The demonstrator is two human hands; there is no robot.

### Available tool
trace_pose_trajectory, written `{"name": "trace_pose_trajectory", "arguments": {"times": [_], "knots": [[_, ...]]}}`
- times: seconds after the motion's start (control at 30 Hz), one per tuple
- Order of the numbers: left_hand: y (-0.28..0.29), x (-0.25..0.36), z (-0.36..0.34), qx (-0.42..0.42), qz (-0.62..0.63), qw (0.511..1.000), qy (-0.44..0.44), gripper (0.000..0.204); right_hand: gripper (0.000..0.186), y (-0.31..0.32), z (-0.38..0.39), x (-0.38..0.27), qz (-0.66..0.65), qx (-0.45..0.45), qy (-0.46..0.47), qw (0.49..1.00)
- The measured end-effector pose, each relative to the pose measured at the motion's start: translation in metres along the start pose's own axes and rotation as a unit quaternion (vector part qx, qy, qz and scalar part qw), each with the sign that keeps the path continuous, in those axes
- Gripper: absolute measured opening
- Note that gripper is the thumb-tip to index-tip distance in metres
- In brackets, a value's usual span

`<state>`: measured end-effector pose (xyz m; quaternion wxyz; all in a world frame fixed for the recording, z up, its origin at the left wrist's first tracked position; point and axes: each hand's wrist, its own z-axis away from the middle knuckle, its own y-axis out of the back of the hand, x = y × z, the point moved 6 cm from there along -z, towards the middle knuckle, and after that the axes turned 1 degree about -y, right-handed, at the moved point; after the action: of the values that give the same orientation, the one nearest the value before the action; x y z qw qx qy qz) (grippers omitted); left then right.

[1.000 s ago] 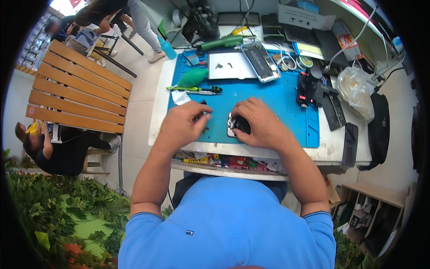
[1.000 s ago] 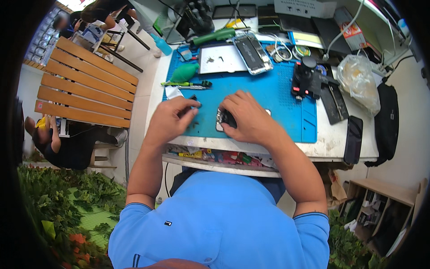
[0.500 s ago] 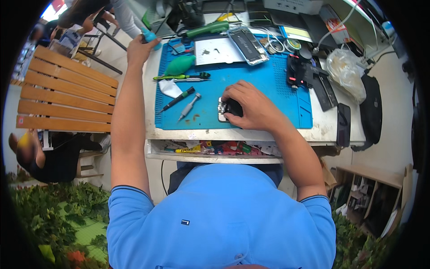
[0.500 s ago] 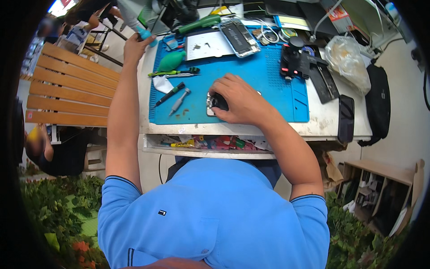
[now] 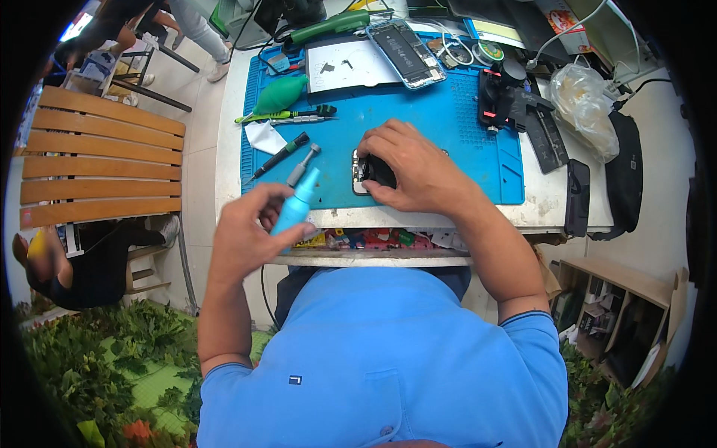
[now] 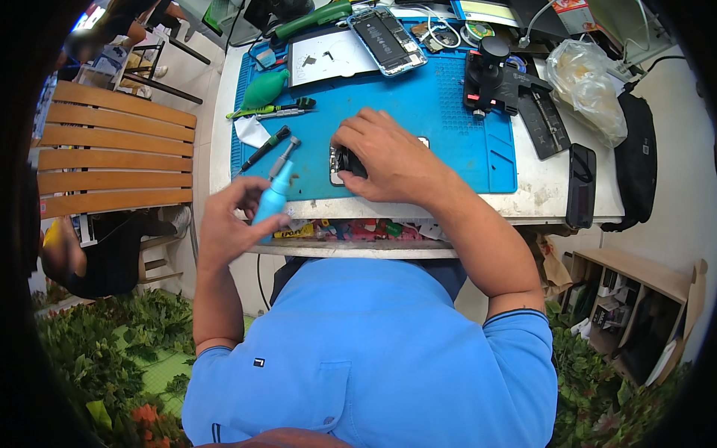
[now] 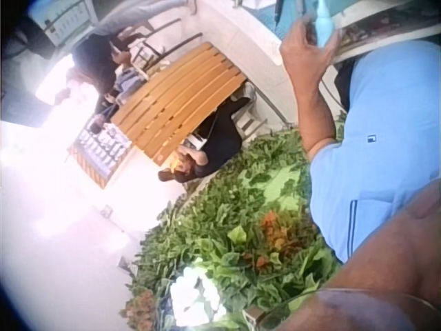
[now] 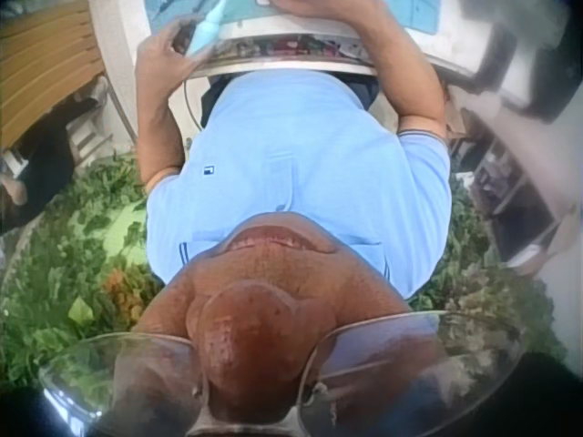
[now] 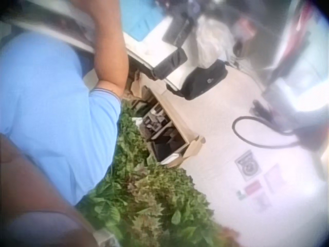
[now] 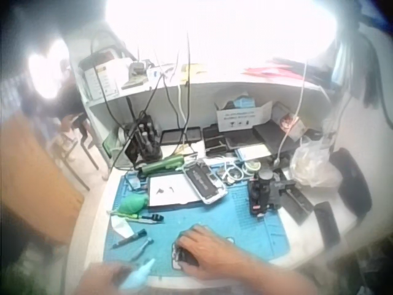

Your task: The person repairs a smartphone by applying adhesive to the internal frame and using a screwdriver to manipulate and secure internal components. They handle the phone's casing and screen assembly, carefully aligning parts and using tools to adjust connections within the device.

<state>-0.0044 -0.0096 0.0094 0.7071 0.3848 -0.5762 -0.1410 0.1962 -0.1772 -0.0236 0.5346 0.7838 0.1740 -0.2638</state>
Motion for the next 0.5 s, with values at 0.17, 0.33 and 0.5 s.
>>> {"name": "trace_pose_trajectory", "arguments": {"times": [0.17, 0.33, 0.5], "knots": [[-0.020, 0.009, 0.012, -0.003, -0.020, 1.000, 0.009, 0.047, 0.037, 0.000, -0.002, -0.003, 0.004, -0.003, 0.007, 1.000], [-0.020, 0.018, 0.003, -0.012, -0.088, 0.996, -0.022, 0.048, 0.037, 0.001, -0.001, -0.002, 0.003, 0.003, 0.007, 1.000], [-0.020, 0.025, -0.001, -0.016, -0.113, 0.993, -0.034, 0.046, 0.037, -0.001, 0.000, 0.000, -0.002, 0.008, 0.009, 1.000]]}}
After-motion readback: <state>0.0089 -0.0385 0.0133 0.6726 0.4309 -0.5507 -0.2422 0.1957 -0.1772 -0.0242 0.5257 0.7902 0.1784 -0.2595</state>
